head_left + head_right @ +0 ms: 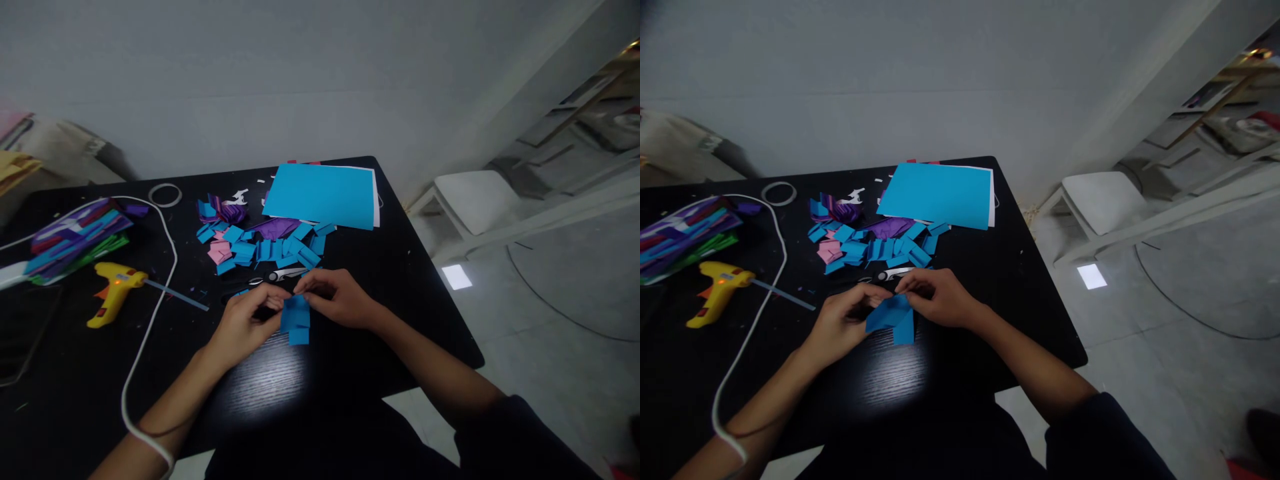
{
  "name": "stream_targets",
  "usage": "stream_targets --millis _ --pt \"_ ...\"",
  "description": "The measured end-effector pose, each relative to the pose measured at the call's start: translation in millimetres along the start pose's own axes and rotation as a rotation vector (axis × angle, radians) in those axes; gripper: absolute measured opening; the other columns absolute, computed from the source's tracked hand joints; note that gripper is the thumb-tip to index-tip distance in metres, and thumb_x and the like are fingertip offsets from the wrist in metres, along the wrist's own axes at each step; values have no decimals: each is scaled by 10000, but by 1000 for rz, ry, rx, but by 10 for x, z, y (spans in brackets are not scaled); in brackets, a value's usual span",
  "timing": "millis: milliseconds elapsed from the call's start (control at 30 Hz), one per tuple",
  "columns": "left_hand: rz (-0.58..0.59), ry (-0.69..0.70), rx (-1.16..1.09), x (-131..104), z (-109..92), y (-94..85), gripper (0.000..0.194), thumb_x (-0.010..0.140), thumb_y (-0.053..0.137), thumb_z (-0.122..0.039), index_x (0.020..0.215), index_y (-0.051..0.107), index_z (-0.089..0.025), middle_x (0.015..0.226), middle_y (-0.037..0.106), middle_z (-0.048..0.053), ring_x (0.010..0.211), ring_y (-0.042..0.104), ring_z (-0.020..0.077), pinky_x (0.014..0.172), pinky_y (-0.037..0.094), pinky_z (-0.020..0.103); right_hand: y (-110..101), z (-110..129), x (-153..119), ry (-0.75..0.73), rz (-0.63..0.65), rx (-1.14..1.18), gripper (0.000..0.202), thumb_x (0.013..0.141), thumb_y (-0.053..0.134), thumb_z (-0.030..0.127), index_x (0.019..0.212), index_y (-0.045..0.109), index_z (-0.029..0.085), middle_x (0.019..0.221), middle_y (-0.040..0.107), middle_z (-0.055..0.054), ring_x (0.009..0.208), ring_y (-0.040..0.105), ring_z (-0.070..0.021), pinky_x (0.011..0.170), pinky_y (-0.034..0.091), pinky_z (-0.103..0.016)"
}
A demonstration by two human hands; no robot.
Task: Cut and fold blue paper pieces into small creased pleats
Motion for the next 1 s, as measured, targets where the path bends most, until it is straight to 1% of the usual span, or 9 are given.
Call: stream_targets --millis 133,267,333,533,667,767,833,900,1000 --pt "-19 6 -5 14 -6 -22 166 879 737 -170 1038 690 -178 861 759 20 746 738 129 722 593 207 17 -4 -4 2 25 -20 118 878 655 176 963 733 200 925 755 -31 817 720 -156 757 570 -280" --pt "-10 22 12 16 -38 -8 162 883 721 -152 1037 681 -182 866 755 17 760 729 128 728 583 205 7 -103 2 29 -59 -9 135 863 714 239 988 722 187 886 751 -29 798 716 -156 739 556 -269" --pt "-8 32 29 11 -58 4 169 879 729 -159 1039 682 -185 867 756 14 767 727 129 731 577 203 22 -153 6 62 -72 3 158 853 740 277 980 729 183 874 754 -32 794 714 -160 734 552 -270" --pt "45 5 27 3 -73 22 147 891 688 -142 1029 674 -191 856 741 5 772 720 128 727 564 201 54 -135 13 130 -7 7 133 865 720 297 858 744 166 808 729 -24 738 666 -142 698 515 -254" --pt "146 -56 -33 6 -24 31 243 933 570 -109 1152 643 -187 965 754 39 886 731 156 805 565 243 47 -101 7 152 38 1 124 842 730 279 839 744 156 762 703 -7 682 622 -120 651 477 -230" --pt "129 -131 -105 13 32 9 184 990 534 -186 1138 643 -187 926 745 35 847 708 154 792 544 255 53 -110 3 153 48 -25 117 827 736 265 835 753 150 726 687 0 643 592 -107 613 446 -216" --pt "121 -197 -156 13 69 30 163 987 580 -263 1114 644 -185 872 727 23 808 687 155 764 530 259 69 -121 -2 141 54 -59 112 825 733 257 834 758 149 695 672 8 613 567 -98 583 421 -206" --pt "150 -260 -202 7 95 94 195 945 655 -314 1085 640 -179 855 707 18 783 665 157 738 519 262 88 -126 -7 119 59 -81 107 824 728 248 835 761 147 681 666 13 595 550 -90 566 405 -201" --pt "187 -325 -250 1 117 179 182 908 686 -309 1010 631 -169 805 665 5 719 613 141 677 485 253 97 -124 -14 95 50 -96 96 825 726 234 837 764 147 675 666 15 591 546 -86 565 406 -195"
Point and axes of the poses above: each hand's wrist, its own x-axis towards the middle knuckle, its own y-axis out of the palm, z = x × y, the point moved 7 cm from there along x, towards the middle knuckle
